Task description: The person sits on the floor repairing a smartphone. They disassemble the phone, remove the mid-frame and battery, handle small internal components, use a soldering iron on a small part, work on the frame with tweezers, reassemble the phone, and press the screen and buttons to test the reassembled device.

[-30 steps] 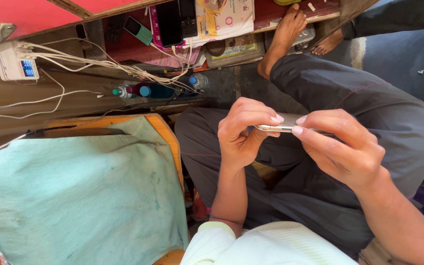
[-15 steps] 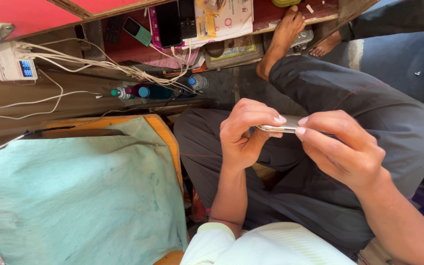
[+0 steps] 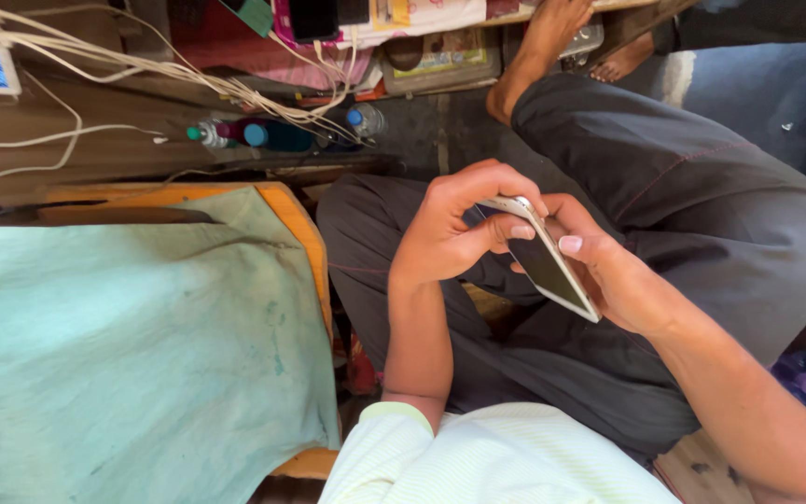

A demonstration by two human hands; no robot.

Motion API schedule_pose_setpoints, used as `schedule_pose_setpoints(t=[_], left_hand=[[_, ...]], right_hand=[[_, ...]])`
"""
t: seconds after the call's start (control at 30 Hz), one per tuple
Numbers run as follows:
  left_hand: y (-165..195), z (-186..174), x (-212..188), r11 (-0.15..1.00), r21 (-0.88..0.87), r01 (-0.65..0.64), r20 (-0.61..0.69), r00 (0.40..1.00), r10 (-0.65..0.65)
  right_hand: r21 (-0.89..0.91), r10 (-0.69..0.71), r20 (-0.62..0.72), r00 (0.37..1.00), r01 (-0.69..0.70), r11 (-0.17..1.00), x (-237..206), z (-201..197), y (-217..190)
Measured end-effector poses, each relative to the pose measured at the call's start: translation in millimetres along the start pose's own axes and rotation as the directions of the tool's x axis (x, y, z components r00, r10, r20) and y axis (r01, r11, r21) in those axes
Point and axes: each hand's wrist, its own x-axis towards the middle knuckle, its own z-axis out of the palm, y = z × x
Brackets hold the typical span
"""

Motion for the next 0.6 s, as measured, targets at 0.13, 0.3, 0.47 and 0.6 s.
schedule_pose_setpoints(t=[0.13,0.3,0.47,0.6], left_hand=[[-5.4,0.4,-1.2,0.998,0.018,-0.054,0.019,0.998,0.054],[-5.1,1.0,0.0,0.999,0.020,-0.026,0.020,0.999,0.026],[-2.4,0.2,0.6,0.997,0.046,-0.055,0.021,0.998,0.055],[0.0,0.6,0.5,0.998,0.041,-0.045,0.016,0.999,0.044]], right_hand=[[-0.019,-0.047,0.053,0.997,0.048,0.999,0.8,-1.2,2.9],[-0.053,-0.076,0.061,0.995,0.079,0.995,-0.2,2.1,-0.3],[-0.056,-0.091,0.060,0.994,0.094,0.994,0.6,3.3,-0.4],[-0.058,-0.088,0.052,0.995,0.091,0.994,0.2,3.3,-0.1]])
